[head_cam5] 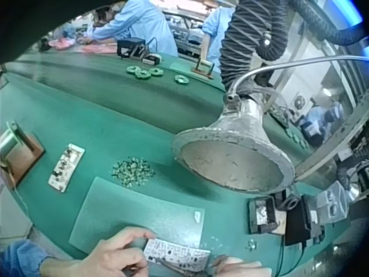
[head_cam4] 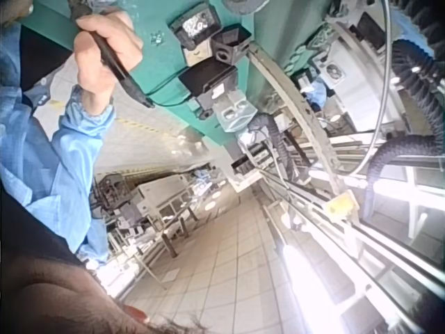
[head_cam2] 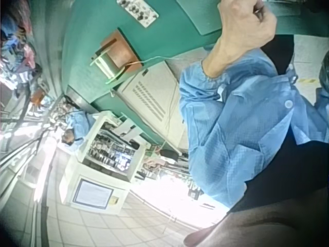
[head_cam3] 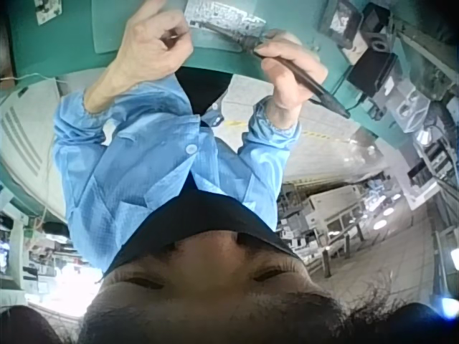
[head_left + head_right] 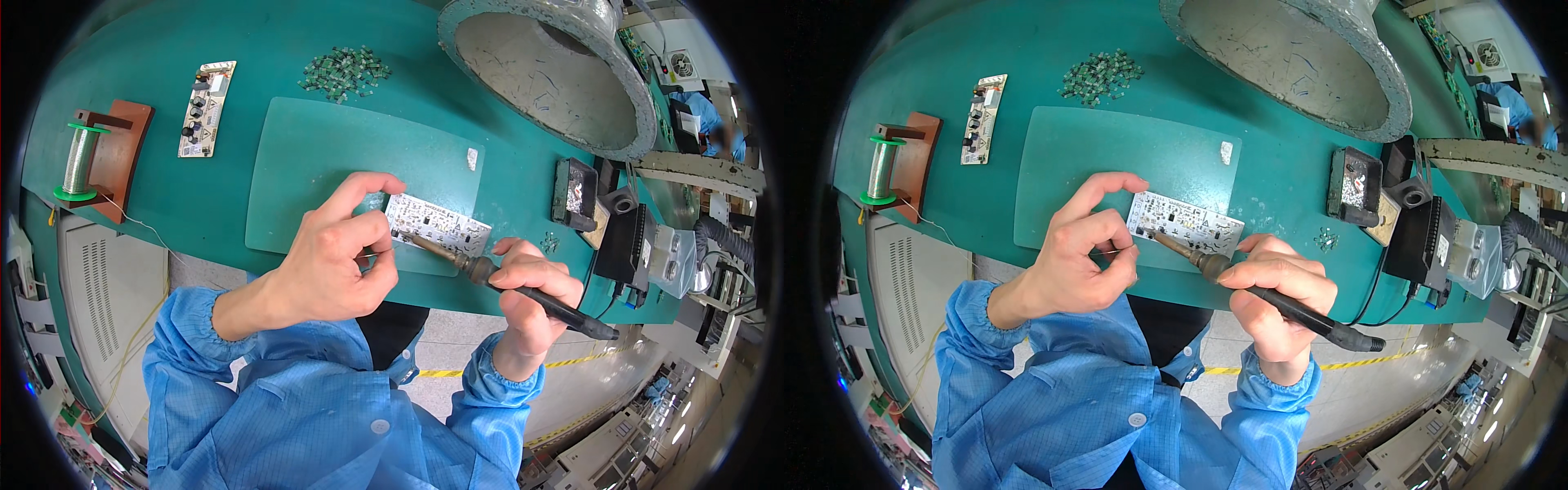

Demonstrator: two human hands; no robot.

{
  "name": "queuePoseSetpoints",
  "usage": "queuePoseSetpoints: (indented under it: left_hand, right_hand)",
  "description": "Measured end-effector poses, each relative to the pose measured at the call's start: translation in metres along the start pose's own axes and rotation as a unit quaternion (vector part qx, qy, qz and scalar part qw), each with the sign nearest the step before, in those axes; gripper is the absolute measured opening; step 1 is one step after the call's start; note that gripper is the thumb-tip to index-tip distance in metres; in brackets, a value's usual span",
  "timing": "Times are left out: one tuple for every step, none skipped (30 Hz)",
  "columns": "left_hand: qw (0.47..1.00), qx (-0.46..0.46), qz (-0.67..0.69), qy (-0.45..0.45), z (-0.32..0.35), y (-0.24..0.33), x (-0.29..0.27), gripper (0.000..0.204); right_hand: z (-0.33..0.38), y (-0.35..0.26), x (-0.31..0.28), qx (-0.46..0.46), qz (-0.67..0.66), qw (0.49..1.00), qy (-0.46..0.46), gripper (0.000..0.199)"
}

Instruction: Soldering electronic components onto a printed circuit board at an assembly station.

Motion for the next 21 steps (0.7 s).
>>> queuePoseSetpoints:
  left_hand:
    - [1.0, 0.0, 0.0, 0.0, 0.0, 0.0, 0.0, 0.008]
    - [1.0, -0.001, -0.002, -0.002, 0.0, 0.001, 0.0, 0.008]
    - [1.0, -0.003, -0.005, -0.004, 0.0, 0.001, 0.0, 0.008]
    - [1.0, -0.003, -0.005, -0.004, 0.0, 0.0, 0.0, 0.008]
    - [1.0, -0.003, -0.003, -0.003, 0.0, 0.0, 0.0, 0.008]
    - [1.0, -0.004, -0.002, -0.003, 0.0, -0.001, 0.0, 0.008]
    - [1.0, -0.004, -0.002, -0.003, 0.001, -0.001, 0.0, 0.008]
    - [1.0, -0.004, -0.001, -0.003, 0.0, -0.001, 0.0, 0.008]
    - [1.0, -0.004, 0.001, -0.004, 0.001, -0.001, 0.0, 0.008]
    - [1.0, -0.004, 0.001, -0.003, 0.001, -0.001, 0.0, 0.008]
    - [1.0, -0.003, 0.001, -0.003, 0.001, -0.001, -0.001, 0.008]
    - [1.0, -0.002, 0.002, -0.004, 0.001, -0.001, -0.001, 0.008]
    - [1.0, 0.0, 0.003, -0.004, 0.001, -0.001, 0.0, 0.008]
    - [1.0, 0.0, 0.006, -0.005, 0.0, -0.001, 0.0, 0.008]
    - [1.0, 0.0, 0.008, -0.005, 0.0, -0.001, 0.0, 0.008]
    - [1.0, 0.002, 0.007, -0.005, 0.0, 0.0, -0.001, 0.008]
    - [1.0, 0.006, 0.0, -0.021, -0.001, 0.0, -0.001, 0.008]
    - [0.999, 0.008, -0.009, -0.036, 0.001, 0.001, -0.001, 0.009]
    - [0.999, 0.01, -0.01, -0.036, 0.001, 0.001, 0.0, 0.009]
    - [0.999, 0.006, -0.005, -0.032, 0.001, 0.0, 0.0, 0.009]
    - [1.0, 0.001, -0.001, -0.027, 0.002, -0.001, -0.001, 0.008]
  right_hand:
    - [0.0, 0.0, 0.0, 0.0, -0.003, 1.0, -0.002, 0.021]
    - [-0.001, -0.001, 0.0, 0.0, -0.003, 1.0, -0.002, 0.021]
    - [0.0, -0.001, 0.0, 0.0, -0.004, 1.0, -0.001, 0.022]
    - [-0.001, -0.001, 0.0, 0.0, -0.005, 1.0, 0.001, 0.022]
    - [-0.001, -0.001, -0.001, -0.001, -0.005, 1.0, 0.001, 0.022]
    - [0.0, 0.0, -0.001, 0.001, -0.001, 1.0, -0.002, 0.021]
    - [-0.001, 0.0, 0.0, 0.002, 0.002, 1.0, -0.006, 0.021]
    - [-0.002, -0.001, 0.0, 0.001, 0.002, 1.0, -0.006, 0.021]
    - [-0.003, -0.002, 0.001, -0.001, 0.002, 1.0, -0.005, 0.02]
    - [-0.004, -0.003, 0.002, -0.004, 0.001, 1.0, -0.004, 0.02]
    - [-0.004, -0.003, 0.0, -0.005, 0.001, 1.0, -0.005, 0.02]
    - [-0.004, -0.006, -0.003, -0.027, -0.005, 1.0, -0.01, 0.021]
    - [-0.003, -0.009, -0.005, -0.049, -0.01, 0.999, -0.015, 0.022]
    - [-0.001, -0.007, -0.004, -0.05, -0.008, 0.999, -0.015, 0.022]
    - [0.004, -0.004, -0.007, -0.049, 0.013, 0.998, 0.021, 0.023]
    - [0.008, -0.002, -0.01, -0.048, 0.035, 0.997, 0.057, 0.024]
    - [0.01, -0.002, -0.004, -0.035, 0.128, 0.991, 0.02, 0.034]
    - [0.006, -0.002, 0.008, -0.047, 0.196, 0.979, 0.002, 0.042]
    - [0.003, -0.001, 0.022, -0.059, 0.267, 0.962, -0.013, 0.05]
    - [0.002, 0.004, 0.031, -0.037, 0.311, 0.948, -0.053, 0.064]
    - [0.0, 0.008, 0.039, -0.055, 0.327, 0.94, -0.079, 0.066]
Point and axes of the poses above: each hand's wrist, its own z-axis away from the middle knuckle, its own x-axis out of the palm, y = z × x, the point moved 7 cm from there along -z, towards the middle knuckle, and after that the axes turned 4 degrees about -y, right-handed, at the moved point
